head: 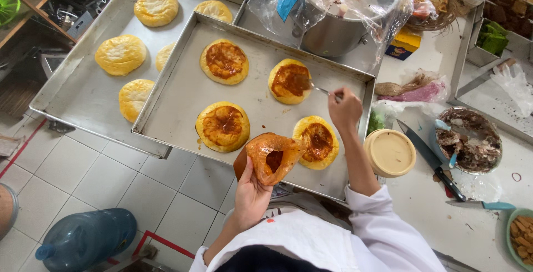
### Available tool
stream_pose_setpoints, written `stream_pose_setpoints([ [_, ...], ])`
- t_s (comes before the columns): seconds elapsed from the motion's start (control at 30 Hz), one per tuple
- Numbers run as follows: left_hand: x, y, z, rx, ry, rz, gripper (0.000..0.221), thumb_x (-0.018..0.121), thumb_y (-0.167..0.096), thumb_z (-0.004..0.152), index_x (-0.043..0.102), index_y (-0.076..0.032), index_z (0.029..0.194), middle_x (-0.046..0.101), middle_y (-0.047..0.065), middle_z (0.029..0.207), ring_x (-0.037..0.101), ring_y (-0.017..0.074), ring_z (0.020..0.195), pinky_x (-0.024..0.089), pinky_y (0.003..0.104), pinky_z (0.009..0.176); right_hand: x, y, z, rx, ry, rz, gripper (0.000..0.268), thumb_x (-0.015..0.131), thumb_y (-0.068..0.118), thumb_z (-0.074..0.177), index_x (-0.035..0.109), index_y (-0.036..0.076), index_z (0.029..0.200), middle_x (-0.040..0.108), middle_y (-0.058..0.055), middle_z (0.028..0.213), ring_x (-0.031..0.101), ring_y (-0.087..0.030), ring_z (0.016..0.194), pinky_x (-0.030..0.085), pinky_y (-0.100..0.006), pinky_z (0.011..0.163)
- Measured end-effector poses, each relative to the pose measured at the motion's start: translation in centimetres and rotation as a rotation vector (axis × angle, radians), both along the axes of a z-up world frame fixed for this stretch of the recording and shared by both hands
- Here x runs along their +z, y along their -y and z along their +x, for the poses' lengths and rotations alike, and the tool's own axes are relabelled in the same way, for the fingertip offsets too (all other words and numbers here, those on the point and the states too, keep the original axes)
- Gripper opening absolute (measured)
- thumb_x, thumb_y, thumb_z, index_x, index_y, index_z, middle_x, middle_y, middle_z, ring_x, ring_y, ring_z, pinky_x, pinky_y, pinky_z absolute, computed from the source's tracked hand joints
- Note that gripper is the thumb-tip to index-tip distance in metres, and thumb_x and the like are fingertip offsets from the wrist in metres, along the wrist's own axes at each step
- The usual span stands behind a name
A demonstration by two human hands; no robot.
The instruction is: The person applies a reddish sauce to the center of baked dough rounds using a spoon and then places sliced toppings onto the sauce from a small plate.
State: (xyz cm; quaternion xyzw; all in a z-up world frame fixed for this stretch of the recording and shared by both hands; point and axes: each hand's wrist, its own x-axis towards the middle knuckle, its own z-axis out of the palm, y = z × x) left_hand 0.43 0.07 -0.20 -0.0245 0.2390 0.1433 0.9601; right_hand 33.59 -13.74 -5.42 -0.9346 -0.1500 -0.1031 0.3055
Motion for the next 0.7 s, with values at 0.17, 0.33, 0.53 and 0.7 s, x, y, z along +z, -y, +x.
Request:
stream_pose_setpoints([
  [0.17,0.4,-0.1,-0.1,-0.012,0.014,0.023,0.044,0.048,-0.032,0.104,0.054,-0.005,0.139,0.062,0.009,0.141,0.056,0.0214,0.132,0.044,0.043,0.114,4.6,-7.8,-1.3,0.365,0.340,-0.237,0.012,0.074,0.022,0.099,0.073,0.011,0.095,0.071,-0.004,0.078,0.059,-0.017,0.063,0.046,-0.031,0.054],
  [0.33,0.4,-0.1,-0.4,-0.014,0.003,0.033,0.045,0.046,-0.033,0.106,0.053,-0.005,0.141,0.062,0.010,0.141,0.057,0.0220,0.131,0.045,0.043,0.114,7.7,-12.0,-0.6,0.529,0.596,-0.479,0.017,0.071,0.019,0.085,0.074,0.023,0.102,0.067,-0.011,0.093,0.061,-0.028,0.095,0.051,-0.042,0.080],
  [0.53,0.2,0.0,-0.6,-0.019,0.060,0.045,0.046,0.046,-0.034,0.106,0.052,-0.004,0.141,0.061,0.011,0.140,0.057,0.0237,0.131,0.045,0.043,0.113,9.6,-12.4,-0.2,0.701,0.562,-0.771,0.024,0.068,0.015,0.089,0.073,0.025,0.111,0.065,-0.010,0.101,0.057,-0.027,0.106,0.045,-0.044,0.094],
  [0.7,0.3,0.2,-0.6,-0.012,0.019,0.054,0.046,0.046,-0.034,0.106,0.052,-0.004,0.141,0.061,0.010,0.141,0.056,0.0223,0.131,0.045,0.043,0.114,9.8,-10.0,0.0,0.706,0.538,-0.740,0.033,0.066,0.011,0.088,0.074,0.027,0.116,0.065,-0.010,0.095,0.057,-0.026,0.099,0.044,-0.046,0.094],
])
